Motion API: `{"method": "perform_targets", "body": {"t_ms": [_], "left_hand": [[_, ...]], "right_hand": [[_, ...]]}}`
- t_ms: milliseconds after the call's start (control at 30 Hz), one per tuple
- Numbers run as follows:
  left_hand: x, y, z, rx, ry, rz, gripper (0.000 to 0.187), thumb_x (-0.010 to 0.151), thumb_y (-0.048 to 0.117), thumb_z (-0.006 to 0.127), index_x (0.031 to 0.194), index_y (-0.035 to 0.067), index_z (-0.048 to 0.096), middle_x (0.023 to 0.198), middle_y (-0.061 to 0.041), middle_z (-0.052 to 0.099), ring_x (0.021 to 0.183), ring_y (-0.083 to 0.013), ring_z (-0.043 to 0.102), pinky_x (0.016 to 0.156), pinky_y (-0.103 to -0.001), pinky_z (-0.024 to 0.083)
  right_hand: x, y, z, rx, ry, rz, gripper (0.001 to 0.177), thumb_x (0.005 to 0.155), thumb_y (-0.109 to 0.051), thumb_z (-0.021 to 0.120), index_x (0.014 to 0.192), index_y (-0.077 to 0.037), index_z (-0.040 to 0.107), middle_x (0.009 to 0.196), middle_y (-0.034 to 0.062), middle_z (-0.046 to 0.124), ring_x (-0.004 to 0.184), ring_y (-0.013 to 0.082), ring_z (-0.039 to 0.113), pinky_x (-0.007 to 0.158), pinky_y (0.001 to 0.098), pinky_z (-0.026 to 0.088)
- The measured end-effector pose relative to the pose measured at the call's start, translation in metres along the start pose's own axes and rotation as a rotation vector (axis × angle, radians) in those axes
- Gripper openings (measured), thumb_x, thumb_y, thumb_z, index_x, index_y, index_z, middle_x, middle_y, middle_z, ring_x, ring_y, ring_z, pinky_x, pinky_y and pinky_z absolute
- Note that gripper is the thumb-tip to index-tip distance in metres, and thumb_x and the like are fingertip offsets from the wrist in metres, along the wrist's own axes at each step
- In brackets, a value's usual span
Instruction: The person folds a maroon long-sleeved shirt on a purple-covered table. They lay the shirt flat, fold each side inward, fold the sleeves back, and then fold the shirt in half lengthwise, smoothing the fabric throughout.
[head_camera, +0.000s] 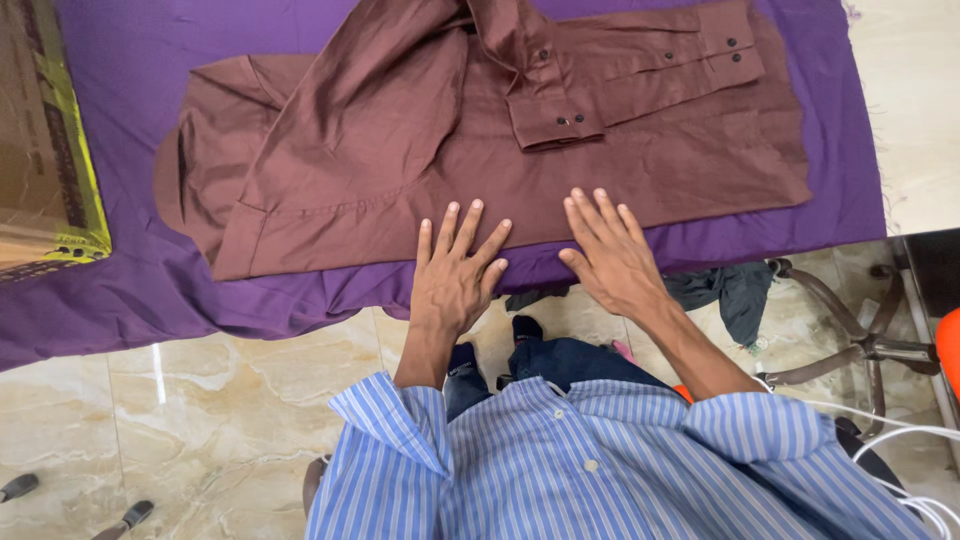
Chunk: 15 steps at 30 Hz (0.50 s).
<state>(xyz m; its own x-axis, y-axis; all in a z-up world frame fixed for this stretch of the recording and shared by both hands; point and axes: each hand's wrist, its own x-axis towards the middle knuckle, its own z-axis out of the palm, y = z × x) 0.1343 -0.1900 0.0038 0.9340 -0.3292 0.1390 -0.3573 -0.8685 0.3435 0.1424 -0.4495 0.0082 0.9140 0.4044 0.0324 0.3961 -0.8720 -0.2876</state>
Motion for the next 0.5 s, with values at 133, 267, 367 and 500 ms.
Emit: {"method": "perform_targets", "body": {"t_ms": [133,267,367,500], "left_hand": [[0.0,-0.001,0.002,0.01,0.01,0.011,0.052,0.099,0.045,0.055,0.15,0.035,0.051,0.162,-0.008,0.037,0.15,-0.0327,0.031,0.122,-0.057,0.019],[0.0,0.0,0.003,0.027,0.01,0.01,0.053,0.099,0.045,0.055,0.151,0.035,0.05,0.162,-0.009,0.038,0.15,-0.033,0.032,0.122,-0.057,0.02],[0.002,0.001,0.003,0.042,0.003,0.011,0.053,0.099,0.045,0.054,0.15,0.035,0.05,0.161,-0.009,0.039,0.149,-0.0333,0.033,0.121,-0.057,0.02],[0.001,0.0,0.001,0.052,-0.005,0.008,0.052,0.1,0.046,0.053,0.151,0.035,0.05,0.162,-0.009,0.039,0.15,-0.0326,0.033,0.122,-0.057,0.019]], "right_hand": [[-0.025,0.059,-0.005,-0.065,0.042,0.199,0.071,0.108,-0.047,0.034,0.161,-0.002,0.027,0.168,0.0213,0.026,0.155,0.0423,0.02,0.123,0.0551,0.016],[-0.058,0.124,-0.021,-0.073,0.055,0.461,0.073,0.107,-0.047,0.032,0.163,-0.002,0.02,0.17,0.0215,0.019,0.156,0.0438,0.013,0.123,0.0593,0.011],[-0.076,0.159,-0.036,-0.045,0.043,0.669,0.077,0.106,-0.052,0.029,0.164,-0.004,0.015,0.172,0.0183,0.012,0.157,0.0439,0.007,0.121,0.0663,0.006],[-0.081,0.181,-0.049,0.011,0.006,0.894,0.081,0.104,-0.059,0.023,0.164,-0.006,0.009,0.173,0.0142,0.005,0.157,0.0444,-0.001,0.119,0.0718,-0.002]]}}
